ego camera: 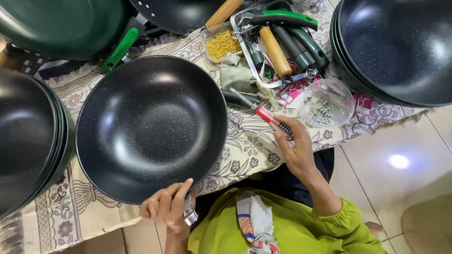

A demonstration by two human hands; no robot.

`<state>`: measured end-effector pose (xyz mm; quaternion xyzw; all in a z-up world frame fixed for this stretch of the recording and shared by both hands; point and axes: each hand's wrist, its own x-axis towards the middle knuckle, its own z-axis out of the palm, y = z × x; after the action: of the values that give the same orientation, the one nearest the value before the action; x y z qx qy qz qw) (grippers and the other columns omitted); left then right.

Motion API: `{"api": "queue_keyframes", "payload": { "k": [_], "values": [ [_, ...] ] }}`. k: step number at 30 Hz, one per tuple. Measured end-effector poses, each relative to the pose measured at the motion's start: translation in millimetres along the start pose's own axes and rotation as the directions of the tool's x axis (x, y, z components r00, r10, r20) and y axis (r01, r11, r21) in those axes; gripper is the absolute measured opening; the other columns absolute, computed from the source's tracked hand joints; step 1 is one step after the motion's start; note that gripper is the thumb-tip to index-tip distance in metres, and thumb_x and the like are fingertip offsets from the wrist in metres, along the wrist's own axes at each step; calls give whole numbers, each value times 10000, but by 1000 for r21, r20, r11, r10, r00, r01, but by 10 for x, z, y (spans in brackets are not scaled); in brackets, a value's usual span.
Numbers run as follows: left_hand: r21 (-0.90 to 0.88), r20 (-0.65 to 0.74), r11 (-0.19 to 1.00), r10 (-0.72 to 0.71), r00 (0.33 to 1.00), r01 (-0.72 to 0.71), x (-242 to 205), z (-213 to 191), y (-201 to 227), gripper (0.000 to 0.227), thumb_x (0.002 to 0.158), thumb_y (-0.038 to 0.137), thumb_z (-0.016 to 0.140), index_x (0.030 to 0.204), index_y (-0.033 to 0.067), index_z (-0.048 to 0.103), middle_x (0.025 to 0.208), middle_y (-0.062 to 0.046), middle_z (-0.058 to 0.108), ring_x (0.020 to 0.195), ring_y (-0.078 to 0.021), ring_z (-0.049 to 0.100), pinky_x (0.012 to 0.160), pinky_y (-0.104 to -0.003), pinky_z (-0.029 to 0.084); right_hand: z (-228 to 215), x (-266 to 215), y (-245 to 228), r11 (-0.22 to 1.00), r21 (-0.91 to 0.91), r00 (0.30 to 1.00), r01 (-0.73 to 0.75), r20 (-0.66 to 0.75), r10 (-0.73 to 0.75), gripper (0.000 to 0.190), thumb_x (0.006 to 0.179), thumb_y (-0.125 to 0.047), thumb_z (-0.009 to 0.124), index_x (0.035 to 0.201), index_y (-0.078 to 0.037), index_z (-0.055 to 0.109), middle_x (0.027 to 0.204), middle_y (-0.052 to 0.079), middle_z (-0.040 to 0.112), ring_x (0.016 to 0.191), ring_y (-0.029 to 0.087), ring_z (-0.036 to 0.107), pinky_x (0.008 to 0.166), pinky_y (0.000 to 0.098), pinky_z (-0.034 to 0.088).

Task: Attaching metal brackets and plastic handles to pans using screws and a screwdriver.

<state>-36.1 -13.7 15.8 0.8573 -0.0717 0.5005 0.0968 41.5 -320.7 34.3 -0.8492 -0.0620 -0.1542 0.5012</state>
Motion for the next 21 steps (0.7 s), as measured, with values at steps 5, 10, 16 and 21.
{"api": "queue_keyframes", "payload": {
  "k": [5,10,16,21],
  "values": [
    [31,-4,999,-33,999,33,222,139,90,175,973,424,654,892,312,760,838,69,717,754,-157,553,844,-376,266,45,-12,153,975,-125,980,185,94,-175,331,1057,-284,567,1331,-109,630,1080,109,641,944,275,578,815,378,409],
    [76,-21,995,-57,998,58,233,294,81,258,936,535,636,919,306,754,845,67,724,765,-157,499,831,-373,249,205,98,300,891,-286,932,352,193,-306,319,1035,-173,632,1352,-189,598,1088,106,634,924,305,550,770,422,354],
    [89,-8,994,-62,998,63,356,384,139,154,957,471,702,944,326,752,888,94,722,793,-151,524,826,-364,270,467,341,375,751,-535,922,387,230,-311,491,947,-114,733,1383,-278,576,1224,182,610,1043,376,574,830,499,450],
    [134,47,990,-50,998,43,285,468,145,172,989,451,702,1090,314,729,1030,74,740,877,-155,560,857,-373,286,504,456,219,723,-517,889,457,275,-365,433,910,-172,761,1316,-270,650,1230,131,608,1058,326,573,885,467,398]
  ]
}}
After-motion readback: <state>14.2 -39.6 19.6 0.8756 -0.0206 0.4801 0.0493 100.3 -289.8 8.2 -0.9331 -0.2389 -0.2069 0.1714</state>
